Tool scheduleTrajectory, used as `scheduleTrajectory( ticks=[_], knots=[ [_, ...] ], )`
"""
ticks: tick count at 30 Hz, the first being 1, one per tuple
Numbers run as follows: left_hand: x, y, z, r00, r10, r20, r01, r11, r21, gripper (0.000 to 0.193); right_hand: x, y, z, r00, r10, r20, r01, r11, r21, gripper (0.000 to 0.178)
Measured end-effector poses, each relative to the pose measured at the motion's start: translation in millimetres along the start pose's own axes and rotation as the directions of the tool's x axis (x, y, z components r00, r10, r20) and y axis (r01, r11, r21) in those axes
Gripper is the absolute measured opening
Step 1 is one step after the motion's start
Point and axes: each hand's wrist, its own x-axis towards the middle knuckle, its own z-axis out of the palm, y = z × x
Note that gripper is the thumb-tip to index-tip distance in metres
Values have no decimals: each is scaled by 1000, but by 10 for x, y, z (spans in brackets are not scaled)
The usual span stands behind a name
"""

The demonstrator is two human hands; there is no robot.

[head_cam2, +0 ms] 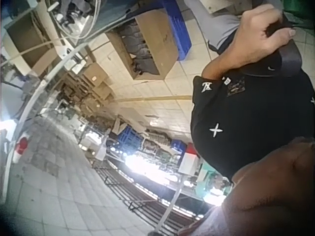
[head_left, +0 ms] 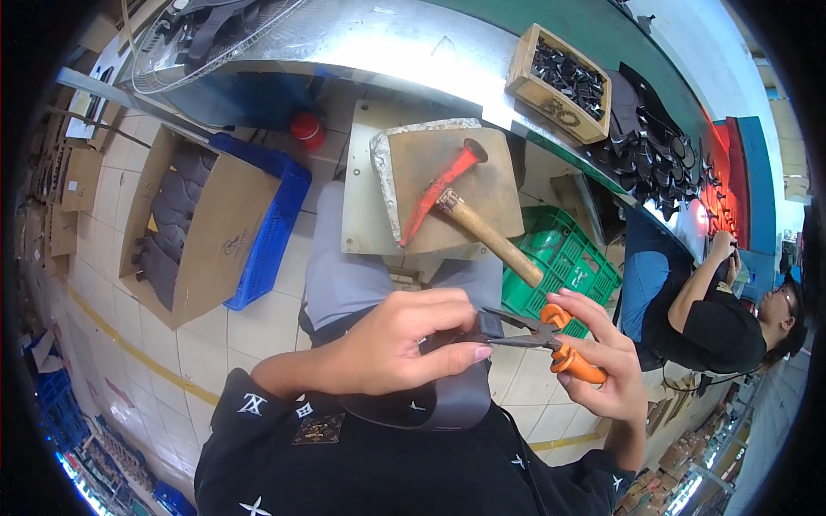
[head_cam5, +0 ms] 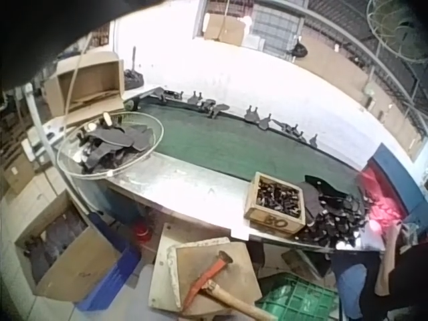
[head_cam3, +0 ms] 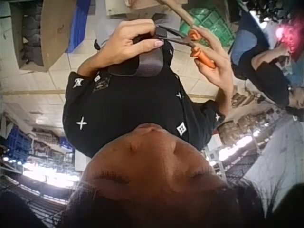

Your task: The recorder uses a hammer and scissors to assemble and trim shoe upper components at a factory workbench.

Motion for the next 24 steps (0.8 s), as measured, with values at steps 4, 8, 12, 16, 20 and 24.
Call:
scheduleTrajectory(
  ticks=[4,8,12,16,20,24],
  knots=[
    [-4,-7,-13,1000,-5,14,5,1000,21,27,-25,21,25,1000,-9,-20,9,1000,-2,45],
    [7,-7,-6,1000,-14,27,14,1000,28,27,-38,-15,10,1000,-5,-20,4,999,-40,40],
    [43,-47,-1,997,-19,73,16,999,33,27,-18,-94,-40,999,21,31,-19,998,-65,25],
    [69,-102,14,961,-115,252,157,975,-156,29,-3,-67,-81,997,-19,80,31,987,-155,27],
    [57,-42,8,932,-220,288,295,922,-249,35,9,-71,-42,997,-30,71,39,990,-135,25],
    [26,-22,7,922,-281,266,332,928,-170,37,40,-136,-2,997,8,78,2,991,-133,22]
  ],
)
